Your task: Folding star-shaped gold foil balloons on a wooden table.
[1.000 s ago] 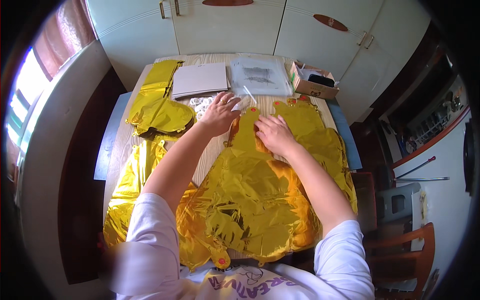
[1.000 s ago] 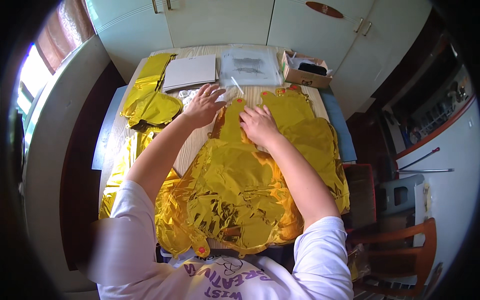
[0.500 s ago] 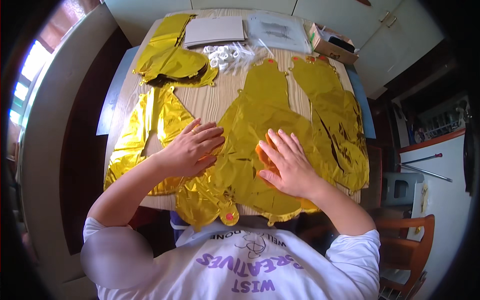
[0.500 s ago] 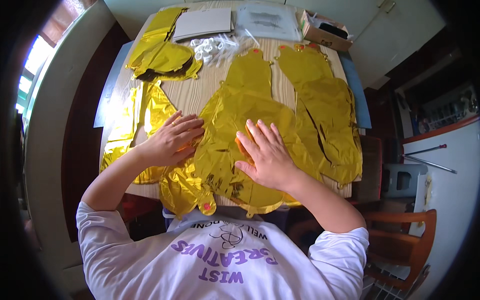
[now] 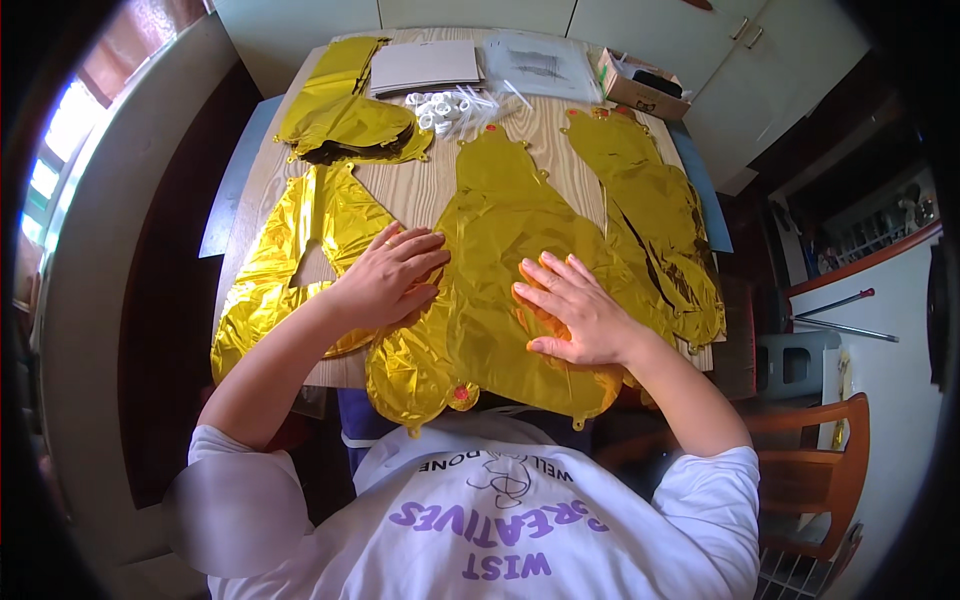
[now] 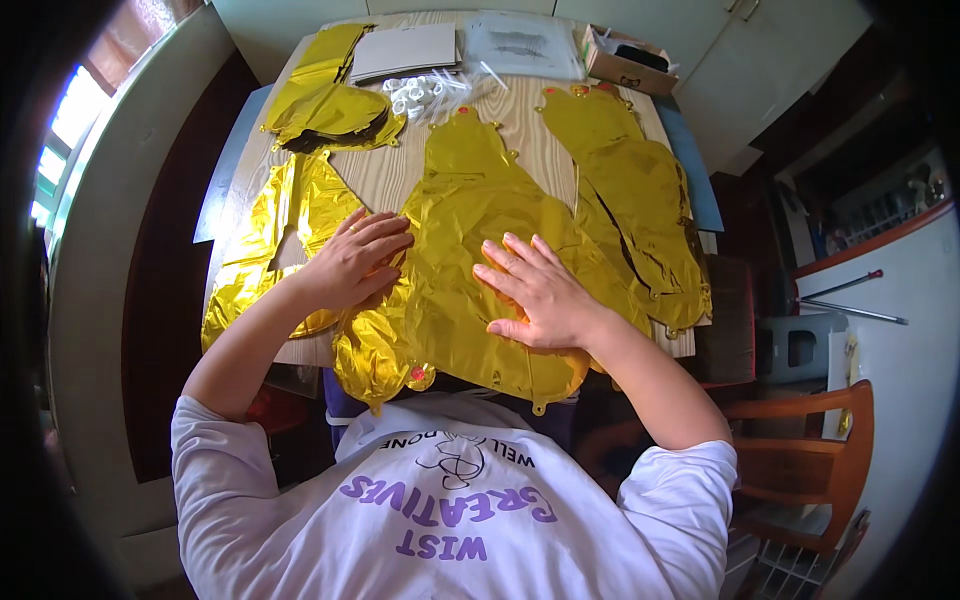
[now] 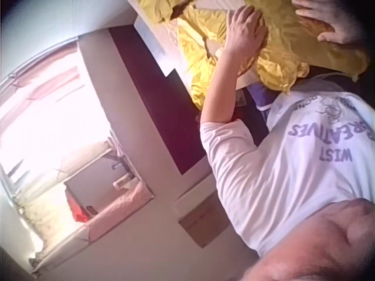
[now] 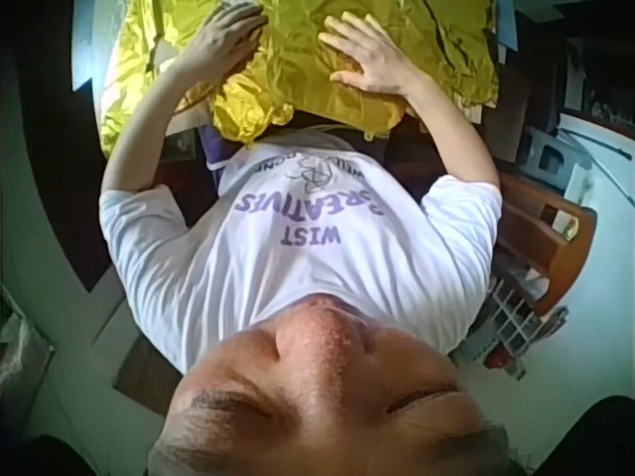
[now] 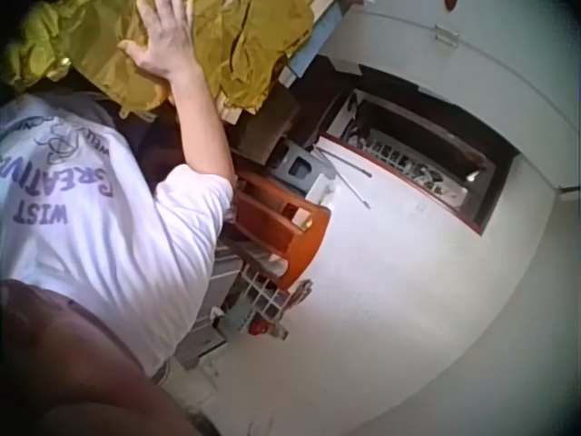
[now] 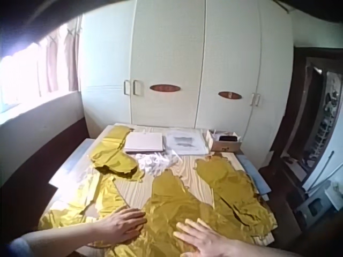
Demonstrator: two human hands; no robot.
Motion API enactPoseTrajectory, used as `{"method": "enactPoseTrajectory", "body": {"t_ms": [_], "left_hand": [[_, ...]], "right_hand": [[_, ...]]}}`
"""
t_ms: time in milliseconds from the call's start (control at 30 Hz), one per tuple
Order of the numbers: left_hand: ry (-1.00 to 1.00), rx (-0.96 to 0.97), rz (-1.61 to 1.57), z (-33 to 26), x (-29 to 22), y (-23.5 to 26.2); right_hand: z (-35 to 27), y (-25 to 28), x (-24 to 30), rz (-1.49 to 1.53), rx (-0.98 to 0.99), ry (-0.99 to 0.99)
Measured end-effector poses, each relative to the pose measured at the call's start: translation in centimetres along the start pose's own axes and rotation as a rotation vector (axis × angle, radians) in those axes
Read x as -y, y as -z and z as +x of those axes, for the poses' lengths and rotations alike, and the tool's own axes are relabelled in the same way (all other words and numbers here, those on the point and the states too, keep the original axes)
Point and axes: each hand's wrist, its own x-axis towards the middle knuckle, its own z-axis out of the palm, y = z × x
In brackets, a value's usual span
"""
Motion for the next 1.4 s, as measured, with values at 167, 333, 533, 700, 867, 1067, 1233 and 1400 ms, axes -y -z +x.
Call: {"method": "enactPoseTrajectory", "body": {"t_ms": [167, 333, 533, 700, 867, 1067, 1233, 1400], "left_hand": [[-0.009, -0.033, 0.031, 0.1, 0.4, -0.2], [-0.002, -0.053, -0.054, 0.4, 0.1, 0.2], [0.030, -0.089, -0.080, 0.7, -0.2, -0.1], [0.157, -0.187, -0.088, -0.8, -0.8, 1.0], [0.556, -0.394, -0.024, -9.3, -1.1, 4.8], [1.213, -0.395, 0.098, -23.6, 0.3, 6.9], [1.521, -0.376, -0.016, -26.0, 0.7, 7.0], [1.511, -0.446, -0.389, -27.1, 1.2, 8.4]], "right_hand": [[0.4, -0.1, 0.2, 0.031, 0.001, -0.001], [0.2, 0.1, 0.1, 0.051, -0.003, -0.005], [0.5, -0.4, -0.3, 0.062, -0.037, 0.015], [0.4, 1.7, 1.4, 0.104, -0.203, 0.016], [-1.1, 4.4, 8.1, 0.221, -0.183, -0.100], [-1.7, -0.9, 14.7, 0.988, 0.163, -0.481], [-1.0, -7.3, 15.0, 1.631, 0.178, -0.836], [-0.4, -7.3, 16.7, 1.846, 0.024, -0.916]]}}
